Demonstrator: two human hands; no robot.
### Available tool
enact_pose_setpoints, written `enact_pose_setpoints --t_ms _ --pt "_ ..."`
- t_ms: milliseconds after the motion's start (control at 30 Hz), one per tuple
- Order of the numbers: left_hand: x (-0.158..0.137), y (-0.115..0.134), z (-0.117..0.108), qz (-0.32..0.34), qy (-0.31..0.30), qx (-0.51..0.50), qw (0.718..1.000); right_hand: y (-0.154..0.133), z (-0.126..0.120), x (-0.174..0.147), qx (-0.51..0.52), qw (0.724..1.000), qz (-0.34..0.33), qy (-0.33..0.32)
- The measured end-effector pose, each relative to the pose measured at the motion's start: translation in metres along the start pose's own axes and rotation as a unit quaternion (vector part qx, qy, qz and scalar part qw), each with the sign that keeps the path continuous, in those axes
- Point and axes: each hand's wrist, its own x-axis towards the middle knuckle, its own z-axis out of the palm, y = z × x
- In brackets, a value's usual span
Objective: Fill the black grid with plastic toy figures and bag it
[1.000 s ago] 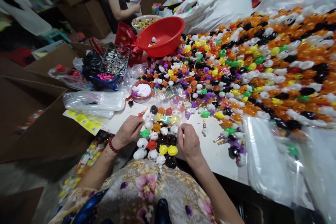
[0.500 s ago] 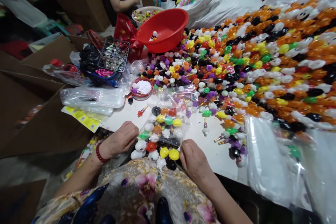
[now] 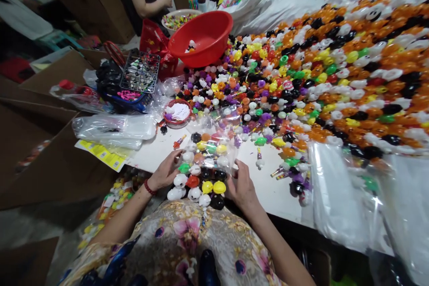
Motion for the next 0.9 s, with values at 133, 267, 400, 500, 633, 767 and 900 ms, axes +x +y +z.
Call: enact_pose_setpoints --t_ms 133,267,400,500,633,767,900 --pt "0.009 -0.012 0.017 -0.077 -0.062 -0.042 0.994 0.008 0.019 -0.001 0.043 0.993 0.102 -0.044" --pt "0.021 -0.010 0.029 -0.076 -0.041 -0.054 0.995 0.009 0.030 0.008 0.070 0.978 0.174 -0.087" --pt "0.021 -0.007 0.031 -0.061 -0.040 -0.002 0.997 0.009 0.033 0.014 0.075 0.973 0.193 -0.104" --pt "0.015 -0.006 0.028 -0.050 -0.055 0.032 0.997 0.008 0.028 0.013 0.067 0.973 0.193 -0.110" --pt "0.004 -0.001 0.024 -0.048 -0.089 0.046 0.994 0.005 0.016 0.004 0.058 0.970 0.180 -0.154" --pt "-0.008 0.010 0.019 -0.032 -0.113 0.019 0.993 0.007 0.002 -0.011 0.058 0.973 0.115 -0.191" --pt "-0.021 0.024 0.011 -0.008 -0.118 0.002 0.993 0.010 -0.010 -0.028 0.064 0.982 0.003 -0.178"
